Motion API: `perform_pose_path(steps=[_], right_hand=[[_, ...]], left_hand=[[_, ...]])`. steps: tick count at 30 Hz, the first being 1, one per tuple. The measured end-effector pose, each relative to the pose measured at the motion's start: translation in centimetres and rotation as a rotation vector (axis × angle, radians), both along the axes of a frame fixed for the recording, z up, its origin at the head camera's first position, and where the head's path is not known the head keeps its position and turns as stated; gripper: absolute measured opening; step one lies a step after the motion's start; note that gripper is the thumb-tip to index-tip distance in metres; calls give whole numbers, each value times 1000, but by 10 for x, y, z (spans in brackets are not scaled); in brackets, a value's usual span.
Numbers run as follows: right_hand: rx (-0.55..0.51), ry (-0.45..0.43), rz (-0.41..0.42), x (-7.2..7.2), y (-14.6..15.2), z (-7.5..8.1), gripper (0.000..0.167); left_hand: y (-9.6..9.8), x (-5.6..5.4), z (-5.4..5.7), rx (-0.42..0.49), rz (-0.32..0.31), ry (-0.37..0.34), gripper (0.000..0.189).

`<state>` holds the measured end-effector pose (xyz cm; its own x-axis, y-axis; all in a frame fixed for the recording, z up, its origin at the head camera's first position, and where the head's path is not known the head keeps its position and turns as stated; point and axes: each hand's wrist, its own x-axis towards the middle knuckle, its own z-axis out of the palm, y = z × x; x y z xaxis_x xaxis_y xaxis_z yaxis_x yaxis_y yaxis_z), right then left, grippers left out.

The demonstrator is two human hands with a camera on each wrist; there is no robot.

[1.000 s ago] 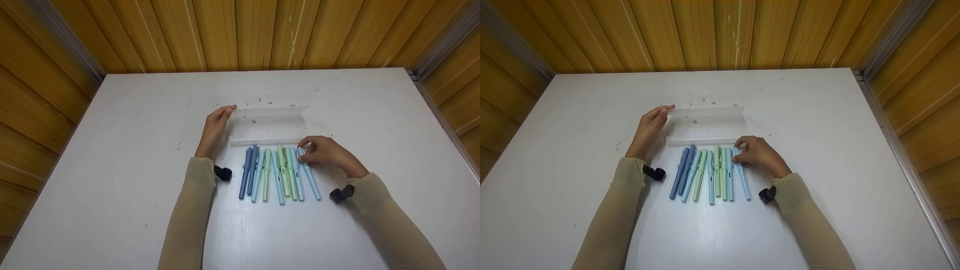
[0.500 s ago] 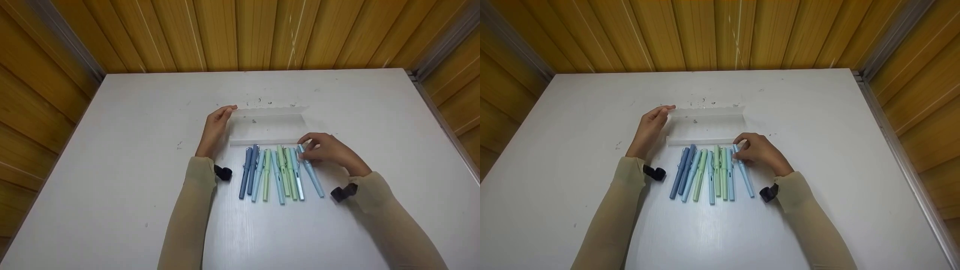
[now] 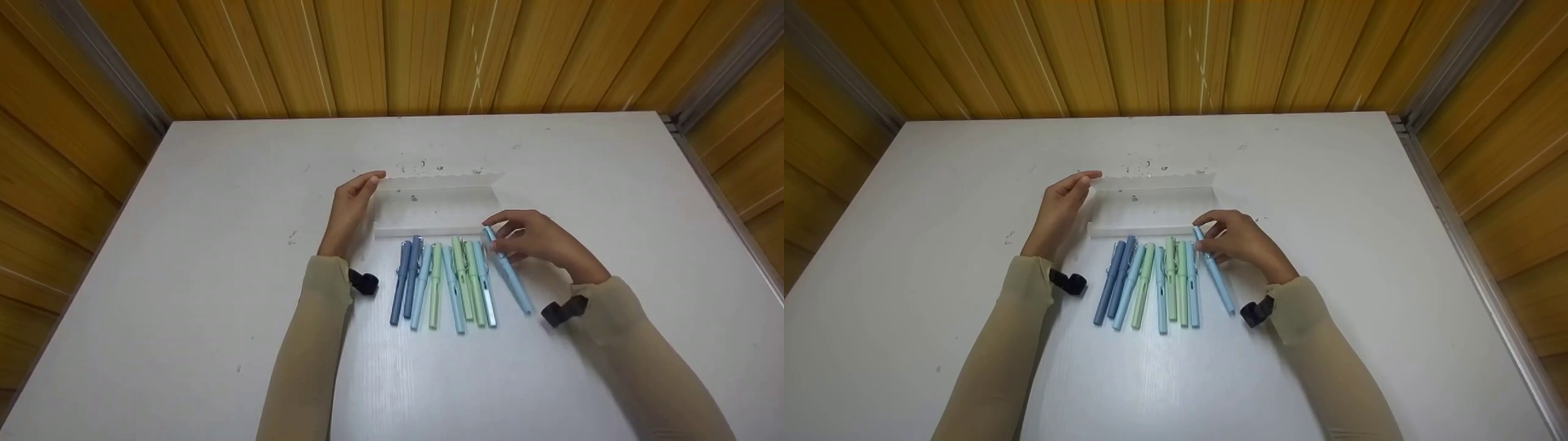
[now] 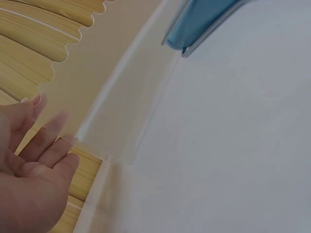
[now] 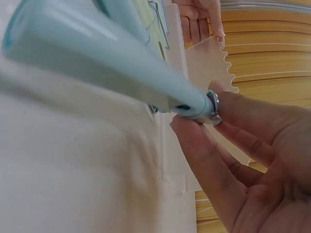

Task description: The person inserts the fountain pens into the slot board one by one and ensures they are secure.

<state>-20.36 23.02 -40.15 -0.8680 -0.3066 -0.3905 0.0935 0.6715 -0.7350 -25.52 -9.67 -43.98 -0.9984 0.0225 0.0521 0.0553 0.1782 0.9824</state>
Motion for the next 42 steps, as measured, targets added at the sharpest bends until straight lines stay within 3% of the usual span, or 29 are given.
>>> perform_pose_path(steps=[5, 20, 29, 42], right_hand=[[-35, 25, -4, -1, 0, 7, 51], [-104, 104, -27, -8, 2, 31, 55], [-111, 219, -165, -19, -1, 36, 53], [-267, 385, -319, -29, -7, 39, 49]], left_hand=[[1, 1, 1, 9, 17, 23, 33], [6, 1, 3, 13, 53, -4, 34], [7, 1, 3, 26, 53, -1, 35], [7, 1, 4, 63, 34, 2, 38]])
